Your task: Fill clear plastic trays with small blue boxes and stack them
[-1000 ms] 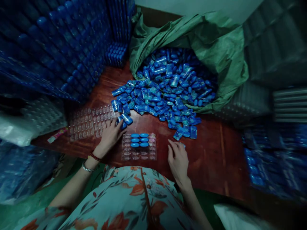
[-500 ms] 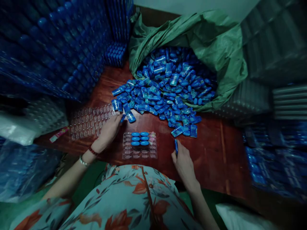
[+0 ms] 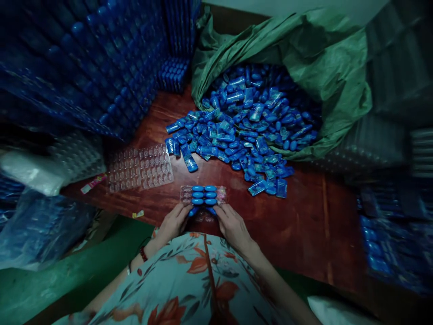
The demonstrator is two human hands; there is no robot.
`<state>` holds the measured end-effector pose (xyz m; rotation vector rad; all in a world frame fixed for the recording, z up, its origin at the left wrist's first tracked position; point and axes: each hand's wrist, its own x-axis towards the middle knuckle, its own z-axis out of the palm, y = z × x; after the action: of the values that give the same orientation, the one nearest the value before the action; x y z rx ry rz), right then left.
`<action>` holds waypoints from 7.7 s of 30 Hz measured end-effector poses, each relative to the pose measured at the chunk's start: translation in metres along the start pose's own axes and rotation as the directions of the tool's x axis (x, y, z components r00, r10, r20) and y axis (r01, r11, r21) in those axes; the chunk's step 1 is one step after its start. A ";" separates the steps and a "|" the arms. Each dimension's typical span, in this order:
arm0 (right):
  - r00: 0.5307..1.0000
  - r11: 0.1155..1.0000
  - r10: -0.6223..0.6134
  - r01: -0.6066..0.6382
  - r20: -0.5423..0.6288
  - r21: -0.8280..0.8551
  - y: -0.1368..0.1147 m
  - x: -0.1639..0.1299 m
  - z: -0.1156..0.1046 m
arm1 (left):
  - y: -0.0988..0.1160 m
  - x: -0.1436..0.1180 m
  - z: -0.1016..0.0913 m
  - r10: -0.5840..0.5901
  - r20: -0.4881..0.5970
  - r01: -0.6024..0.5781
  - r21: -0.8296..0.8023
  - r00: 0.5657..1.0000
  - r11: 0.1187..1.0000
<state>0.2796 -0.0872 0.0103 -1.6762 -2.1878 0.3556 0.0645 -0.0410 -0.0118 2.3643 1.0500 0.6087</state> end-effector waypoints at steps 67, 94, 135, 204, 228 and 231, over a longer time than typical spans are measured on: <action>0.997 0.992 0.031 -0.040 0.071 0.122 0.009 0.031 0.007 | -0.087 0.225 -0.026 -0.456 0.106 0.409 0.300 0.884 0.862; 0.887 0.944 0.261 -0.316 -0.382 -0.089 0.073 0.103 -0.007 | -0.010 -0.016 -0.034 -0.126 -0.357 0.082 -0.136 0.926 0.987; 0.965 0.965 0.253 -0.257 -0.072 -0.056 0.023 0.015 0.042 | -0.004 -0.004 -0.010 0.118 0.170 -0.143 0.148 0.978 0.979; 0.983 0.967 -0.007 0.054 0.184 -0.251 -0.047 0.011 -0.007 | -0.005 0.004 -0.021 0.262 0.232 -0.289 0.088 0.937 0.953; 0.945 0.921 0.047 0.085 0.324 -0.381 0.072 0.085 -0.031 | -0.030 0.159 -0.026 0.223 0.100 -0.240 0.215 0.970 0.947; 0.948 0.923 0.018 0.106 0.317 -0.369 0.074 0.090 -0.029 | -0.028 0.199 -0.011 0.175 0.342 -0.295 0.342 0.923 0.892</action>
<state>0.3355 0.0190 0.0176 -1.8692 -2.6681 0.2016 0.1637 0.1309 0.0205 2.8460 0.8026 0.1052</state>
